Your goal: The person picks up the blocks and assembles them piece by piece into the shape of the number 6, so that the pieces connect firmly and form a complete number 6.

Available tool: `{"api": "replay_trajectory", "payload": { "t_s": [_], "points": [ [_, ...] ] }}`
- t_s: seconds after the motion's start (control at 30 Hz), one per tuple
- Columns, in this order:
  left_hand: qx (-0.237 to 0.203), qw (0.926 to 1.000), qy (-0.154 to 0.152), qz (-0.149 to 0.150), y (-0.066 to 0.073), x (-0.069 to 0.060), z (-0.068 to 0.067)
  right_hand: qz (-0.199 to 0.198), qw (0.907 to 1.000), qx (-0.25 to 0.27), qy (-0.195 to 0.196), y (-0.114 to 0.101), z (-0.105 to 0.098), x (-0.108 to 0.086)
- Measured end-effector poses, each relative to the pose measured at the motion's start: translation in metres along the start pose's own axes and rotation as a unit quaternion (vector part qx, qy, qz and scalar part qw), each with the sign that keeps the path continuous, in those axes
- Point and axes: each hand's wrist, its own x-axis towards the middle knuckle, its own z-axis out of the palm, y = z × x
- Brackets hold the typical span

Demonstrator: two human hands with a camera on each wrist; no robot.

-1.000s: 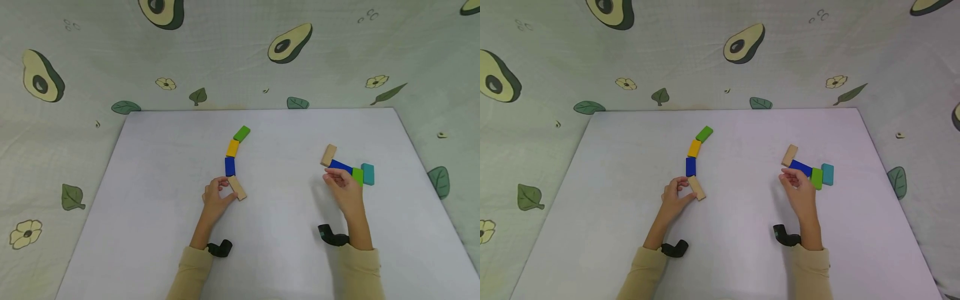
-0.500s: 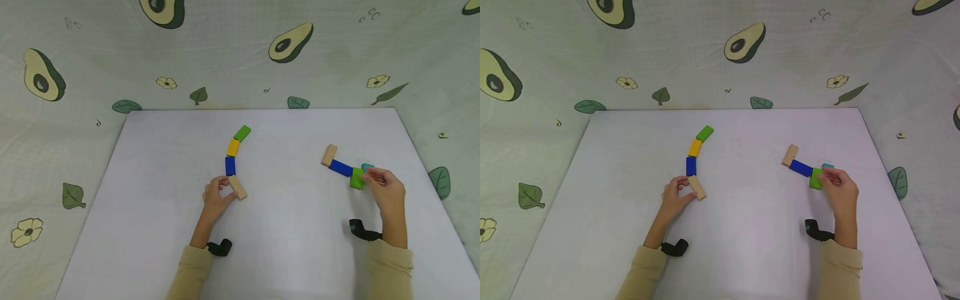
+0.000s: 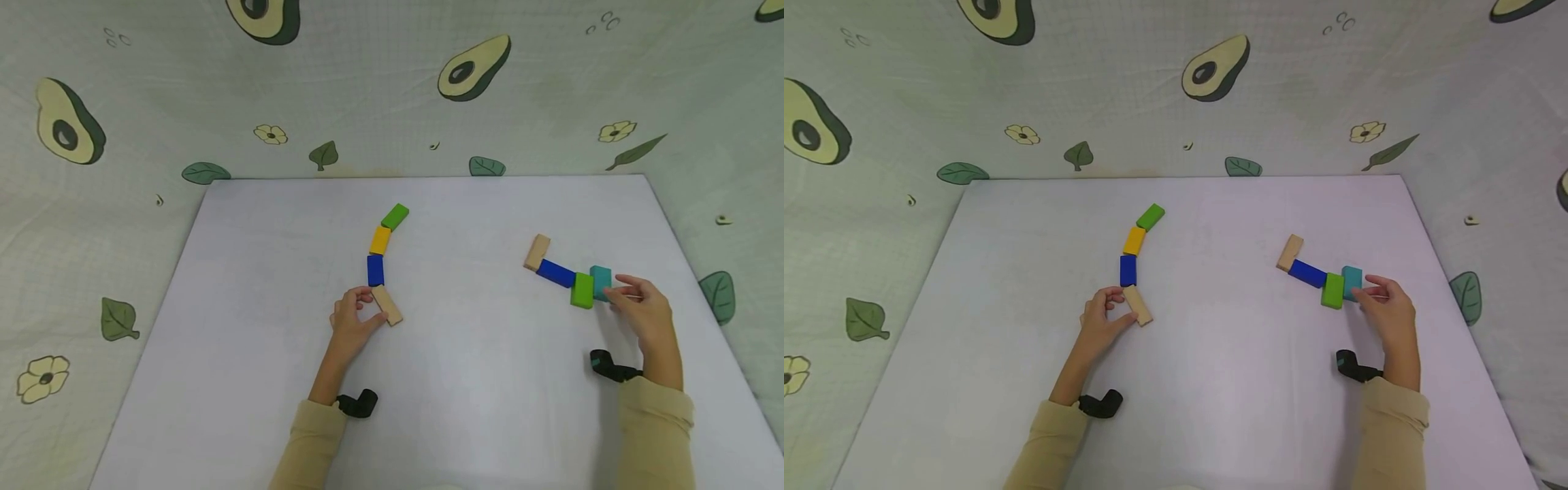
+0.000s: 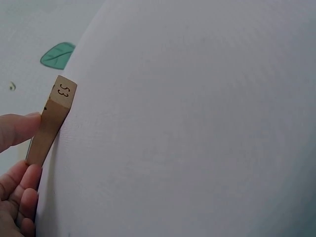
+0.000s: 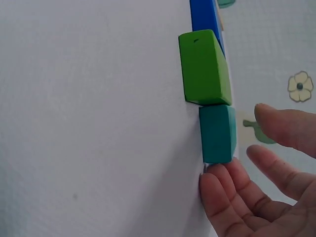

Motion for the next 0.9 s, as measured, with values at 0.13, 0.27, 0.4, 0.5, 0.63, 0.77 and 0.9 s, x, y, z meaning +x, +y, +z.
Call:
{"api": "replay_trajectory", "payload": {
  "t_s": [0.13, 0.27, 0.4, 0.5, 0.63, 0.77, 0.9],
  "points": [
    [-0.001, 1.0000, 0.000, 0.002, 0.000, 0.000, 0.000, -0.013, 0.9992, -0.030, -0.023, -0.003, -0.001, 0.006],
    [-0.005, 0.9999, 0.001, 0.011, -0.002, 0.001, 0.001, -0.010, 0.9955, -0.084, -0.042, -0.025, -0.003, -0.004],
    [-0.008, 0.9997, 0.004, 0.023, -0.006, 0.002, 0.001, -0.019, 0.9922, -0.101, -0.072, -0.045, -0.007, -0.015],
    [-0.007, 0.9997, 0.002, 0.024, -0.006, 0.003, 0.002, -0.023, 0.9901, -0.109, -0.086, -0.052, -0.009, -0.018],
    [-0.007, 0.9997, -0.001, 0.022, -0.005, 0.002, 0.002, -0.030, 0.9880, -0.116, -0.097, -0.053, -0.011, -0.015],
    [-0.007, 0.9998, -0.002, 0.019, -0.005, 0.002, 0.001, -0.034, 0.9861, -0.124, -0.105, -0.055, -0.012, -0.011],
    [-0.005, 0.9998, -0.003, 0.017, -0.005, 0.002, 0.000, -0.029, 0.9847, -0.130, -0.113, -0.057, -0.012, -0.010]
  ]
}}
